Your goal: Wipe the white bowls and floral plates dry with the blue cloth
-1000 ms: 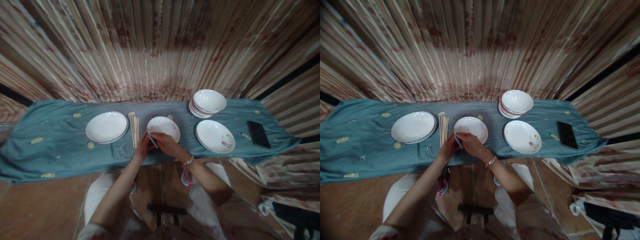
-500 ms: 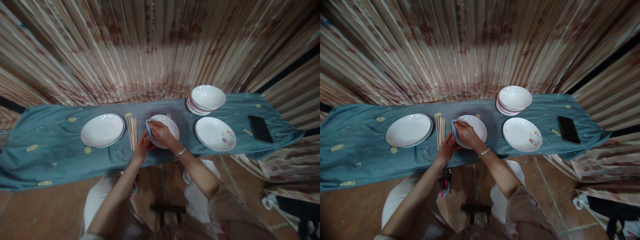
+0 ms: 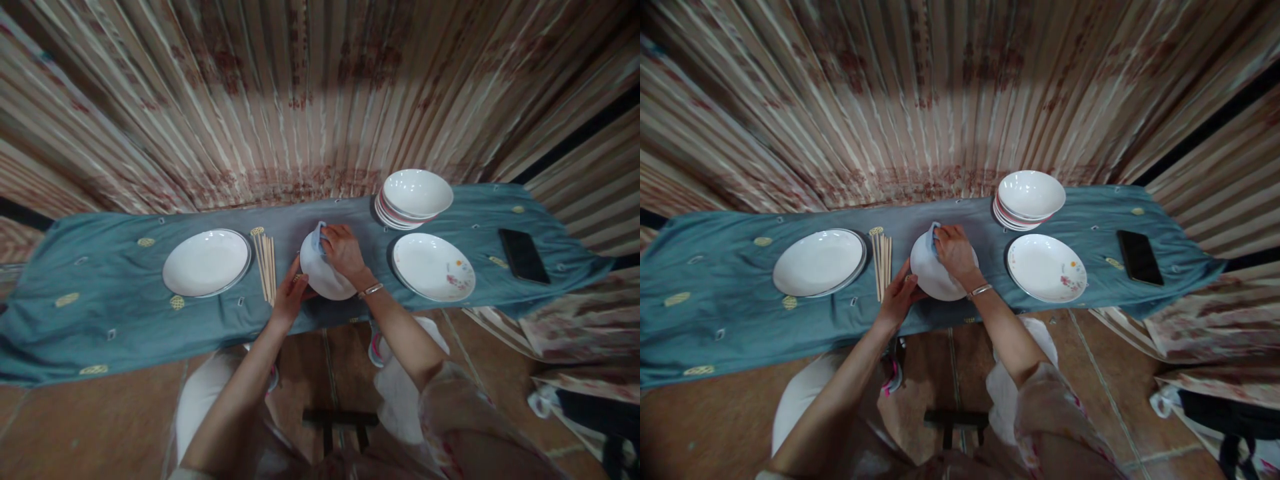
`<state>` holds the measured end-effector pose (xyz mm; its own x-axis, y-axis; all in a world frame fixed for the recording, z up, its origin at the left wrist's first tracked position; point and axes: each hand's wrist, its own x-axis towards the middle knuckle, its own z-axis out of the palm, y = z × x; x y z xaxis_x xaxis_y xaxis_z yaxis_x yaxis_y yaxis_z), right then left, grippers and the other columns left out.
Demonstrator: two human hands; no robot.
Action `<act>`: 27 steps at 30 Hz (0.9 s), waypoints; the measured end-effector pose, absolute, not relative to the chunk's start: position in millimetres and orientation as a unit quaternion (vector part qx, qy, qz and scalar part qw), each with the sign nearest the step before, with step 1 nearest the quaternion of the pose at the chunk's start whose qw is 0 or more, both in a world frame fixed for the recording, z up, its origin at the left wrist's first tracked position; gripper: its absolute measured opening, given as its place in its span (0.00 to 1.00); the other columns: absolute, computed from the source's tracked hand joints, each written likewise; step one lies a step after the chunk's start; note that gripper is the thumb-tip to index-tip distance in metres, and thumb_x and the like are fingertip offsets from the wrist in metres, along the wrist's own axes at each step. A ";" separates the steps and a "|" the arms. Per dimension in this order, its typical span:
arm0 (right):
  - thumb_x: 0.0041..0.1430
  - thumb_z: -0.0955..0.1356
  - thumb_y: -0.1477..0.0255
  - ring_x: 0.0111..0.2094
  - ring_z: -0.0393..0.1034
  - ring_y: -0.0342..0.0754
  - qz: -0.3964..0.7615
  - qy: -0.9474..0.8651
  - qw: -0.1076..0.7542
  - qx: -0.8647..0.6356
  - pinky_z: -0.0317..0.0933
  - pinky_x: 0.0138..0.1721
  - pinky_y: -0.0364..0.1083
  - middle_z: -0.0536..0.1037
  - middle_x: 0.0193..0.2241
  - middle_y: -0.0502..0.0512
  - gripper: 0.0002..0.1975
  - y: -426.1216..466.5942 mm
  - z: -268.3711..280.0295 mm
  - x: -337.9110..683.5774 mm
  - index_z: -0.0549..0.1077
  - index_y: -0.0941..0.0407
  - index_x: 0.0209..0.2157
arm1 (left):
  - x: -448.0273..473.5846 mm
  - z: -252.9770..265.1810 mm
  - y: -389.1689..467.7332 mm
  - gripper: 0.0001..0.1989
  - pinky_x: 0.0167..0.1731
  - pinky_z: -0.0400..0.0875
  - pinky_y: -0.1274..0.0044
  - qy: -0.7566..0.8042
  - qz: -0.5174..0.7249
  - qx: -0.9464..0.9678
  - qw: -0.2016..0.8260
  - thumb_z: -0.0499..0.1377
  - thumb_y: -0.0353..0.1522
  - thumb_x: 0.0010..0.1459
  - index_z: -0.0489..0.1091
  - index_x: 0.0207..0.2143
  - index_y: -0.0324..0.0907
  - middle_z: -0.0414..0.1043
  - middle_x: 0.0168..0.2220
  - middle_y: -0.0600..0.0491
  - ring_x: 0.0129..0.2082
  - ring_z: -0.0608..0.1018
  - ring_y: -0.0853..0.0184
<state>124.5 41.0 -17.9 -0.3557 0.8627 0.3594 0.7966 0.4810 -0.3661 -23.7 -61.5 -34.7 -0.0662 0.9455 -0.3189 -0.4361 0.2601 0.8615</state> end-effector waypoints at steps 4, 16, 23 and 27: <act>0.66 0.61 0.75 0.46 0.67 0.56 0.019 -0.818 0.234 -0.525 0.60 0.52 0.53 0.78 0.45 0.65 0.15 42.5 -21.6 136.5 0.76 0.61 0.47 | -24.3 -36.5 -62.0 0.34 0.39 0.79 0.71 0.481 0.555 0.266 0.624 0.69 0.35 0.49 0.68 0.59 0.46 0.79 0.43 0.51 0.43 0.80 0.59; 0.66 0.57 0.78 0.44 0.67 0.58 0.027 -0.821 0.173 -0.543 0.60 0.50 0.56 0.76 0.44 0.69 0.18 26.7 -31.7 169.7 0.77 0.61 0.43 | -24.7 -38.1 -60.1 0.35 0.41 0.79 0.70 0.478 0.557 0.255 0.629 0.69 0.34 0.50 0.66 0.61 0.47 0.79 0.38 0.53 0.41 0.80 0.60; 0.64 0.57 0.81 0.45 0.68 0.56 0.004 -0.849 0.096 -0.520 0.59 0.51 0.54 0.77 0.43 0.67 0.17 12.8 -35.4 182.9 0.77 0.61 0.40 | -25.8 -38.9 -58.3 0.40 0.38 0.79 0.70 0.475 0.552 0.288 0.622 0.70 0.40 0.48 0.64 0.63 0.45 0.78 0.37 0.52 0.40 0.80 0.60; 0.64 0.58 0.81 0.46 0.70 0.54 0.025 -0.861 0.063 -0.505 0.59 0.53 0.52 0.78 0.42 0.66 0.16 1.7 -27.4 185.2 0.77 0.61 0.39 | -25.5 -37.6 -58.1 0.46 0.36 0.80 0.69 0.478 0.540 0.313 0.618 0.69 0.46 0.46 0.59 0.65 0.43 0.78 0.37 0.51 0.40 0.79 0.59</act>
